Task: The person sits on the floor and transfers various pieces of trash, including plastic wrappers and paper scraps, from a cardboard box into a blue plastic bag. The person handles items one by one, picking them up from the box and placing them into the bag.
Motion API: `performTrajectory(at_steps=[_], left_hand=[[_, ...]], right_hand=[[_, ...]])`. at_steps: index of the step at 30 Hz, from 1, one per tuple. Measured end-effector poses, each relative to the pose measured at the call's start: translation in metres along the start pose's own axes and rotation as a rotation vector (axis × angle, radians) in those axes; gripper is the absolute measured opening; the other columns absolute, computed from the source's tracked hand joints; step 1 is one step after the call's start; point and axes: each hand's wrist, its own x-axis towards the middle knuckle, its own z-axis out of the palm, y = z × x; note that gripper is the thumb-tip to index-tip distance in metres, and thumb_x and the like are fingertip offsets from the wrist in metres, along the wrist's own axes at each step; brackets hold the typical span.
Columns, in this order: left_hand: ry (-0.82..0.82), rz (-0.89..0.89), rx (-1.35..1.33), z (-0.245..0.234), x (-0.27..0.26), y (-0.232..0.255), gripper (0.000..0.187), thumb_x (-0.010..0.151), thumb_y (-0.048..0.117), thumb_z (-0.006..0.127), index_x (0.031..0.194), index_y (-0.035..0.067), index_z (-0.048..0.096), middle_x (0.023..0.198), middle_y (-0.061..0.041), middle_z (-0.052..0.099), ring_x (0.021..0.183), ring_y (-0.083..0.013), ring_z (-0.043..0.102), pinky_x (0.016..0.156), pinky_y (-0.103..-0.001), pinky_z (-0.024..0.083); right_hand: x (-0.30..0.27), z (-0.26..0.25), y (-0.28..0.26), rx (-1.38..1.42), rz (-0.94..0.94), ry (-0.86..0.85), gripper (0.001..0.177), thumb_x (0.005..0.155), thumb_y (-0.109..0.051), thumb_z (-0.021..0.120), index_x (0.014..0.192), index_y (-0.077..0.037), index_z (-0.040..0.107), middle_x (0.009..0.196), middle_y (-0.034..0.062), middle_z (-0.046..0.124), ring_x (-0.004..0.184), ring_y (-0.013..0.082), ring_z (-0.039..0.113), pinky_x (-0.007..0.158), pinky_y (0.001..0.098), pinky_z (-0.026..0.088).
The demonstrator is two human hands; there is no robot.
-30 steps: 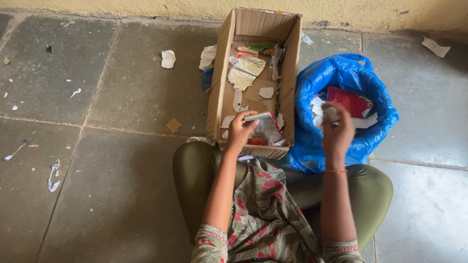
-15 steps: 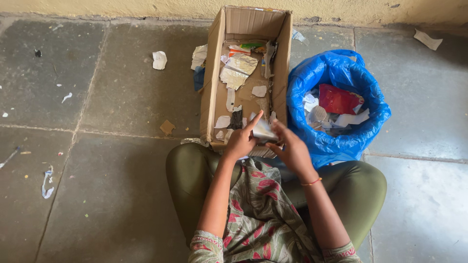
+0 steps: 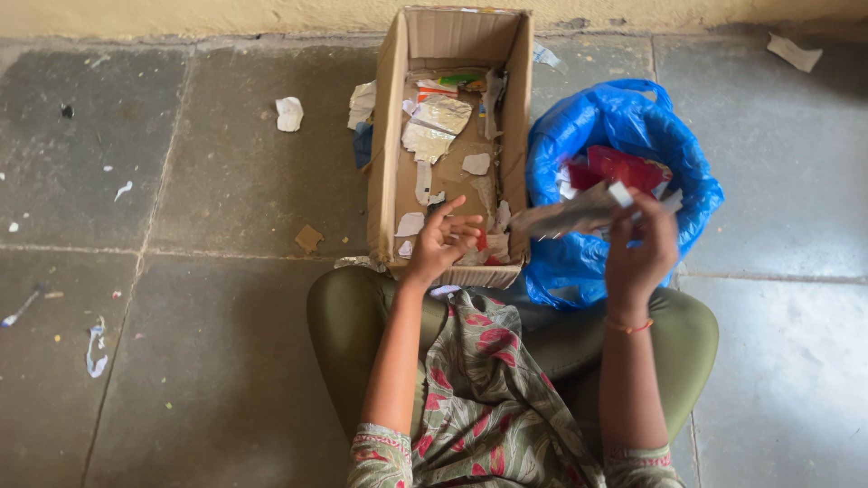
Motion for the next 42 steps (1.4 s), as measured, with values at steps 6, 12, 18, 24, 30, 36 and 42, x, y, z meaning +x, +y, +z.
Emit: performTrajectory(at_steps=[6,12,18,24,30,36,42], left_hand=[[-0.064,-0.181,0.074,0.000,0.010,0.014,0.061,0.092,0.021,0.077,0.146,0.008,0.054,0.132,-0.010,0.070,0.117,-0.0170,0.065,0.095,-0.032,0.051],[-0.212,-0.376,0.453,-0.008,0.042,-0.012,0.072,0.089,0.038,0.077,0.148,0.007,0.050,0.142,-0.014,0.062,0.128,-0.0266,0.060,0.108,-0.037,0.046],[-0.329,-0.490,0.988,-0.046,0.107,-0.067,0.102,0.076,0.059,0.079,0.154,0.009,0.037,0.157,-0.020,0.045,0.145,-0.0347,0.043,0.117,-0.042,0.037],[-0.469,-0.591,1.172,-0.030,0.143,-0.097,0.139,0.060,0.062,0.092,0.163,0.014,0.012,0.167,-0.019,0.015,0.153,-0.0366,0.023,0.123,-0.046,0.027],[-0.749,-0.800,1.528,0.036,0.109,-0.079,0.130,0.066,0.050,0.093,0.163,0.028,0.011,0.171,-0.019,-0.004,0.155,-0.0490,0.006,0.115,-0.058,0.037],[-0.992,-0.620,1.282,0.007,0.103,-0.173,0.082,0.068,0.031,0.092,0.137,0.006,0.056,0.133,-0.028,0.058,0.114,-0.0377,0.064,0.084,-0.040,0.058],[-0.963,-0.702,1.027,-0.015,0.091,-0.137,0.032,0.068,0.014,0.080,0.099,0.006,0.078,0.084,-0.014,0.077,0.075,-0.0260,0.072,0.067,-0.042,0.056]], right_hand=[[0.010,-0.011,0.019,-0.217,-0.068,-0.007,0.061,0.091,0.005,0.077,0.148,-0.006,0.057,0.154,0.0196,0.051,0.141,0.0377,0.051,0.111,0.0459,0.048],[-0.048,0.036,0.001,-0.078,-0.168,-0.259,0.029,0.085,0.001,0.074,0.113,-0.004,0.068,0.140,0.0167,0.060,0.129,0.0373,0.057,0.108,0.0457,0.048],[-0.127,0.082,-0.026,-0.007,-0.404,-0.794,0.034,0.085,-0.006,0.067,0.118,-0.010,0.071,0.131,0.0083,0.064,0.130,0.0323,0.055,0.105,0.0426,0.051],[-0.150,0.101,-0.019,-0.128,-0.592,-0.769,0.037,0.082,-0.020,0.068,0.119,-0.014,0.073,0.136,0.0082,0.059,0.143,0.0400,0.036,0.103,0.0468,0.044],[-0.149,0.106,-0.009,-0.163,-0.579,-0.897,0.029,0.086,-0.021,0.068,0.114,-0.013,0.073,0.133,0.0074,0.060,0.143,0.0362,0.038,0.105,0.0446,0.044],[-0.143,0.108,-0.008,-0.075,-0.577,-0.868,0.040,0.083,-0.019,0.066,0.122,-0.013,0.073,0.127,0.0067,0.062,0.139,0.0366,0.042,0.108,0.0451,0.044],[-0.134,0.097,-0.016,0.054,-0.579,-0.880,0.037,0.080,-0.014,0.070,0.117,-0.017,0.074,0.120,0.0084,0.063,0.137,0.0379,0.048,0.103,0.0453,0.049]])
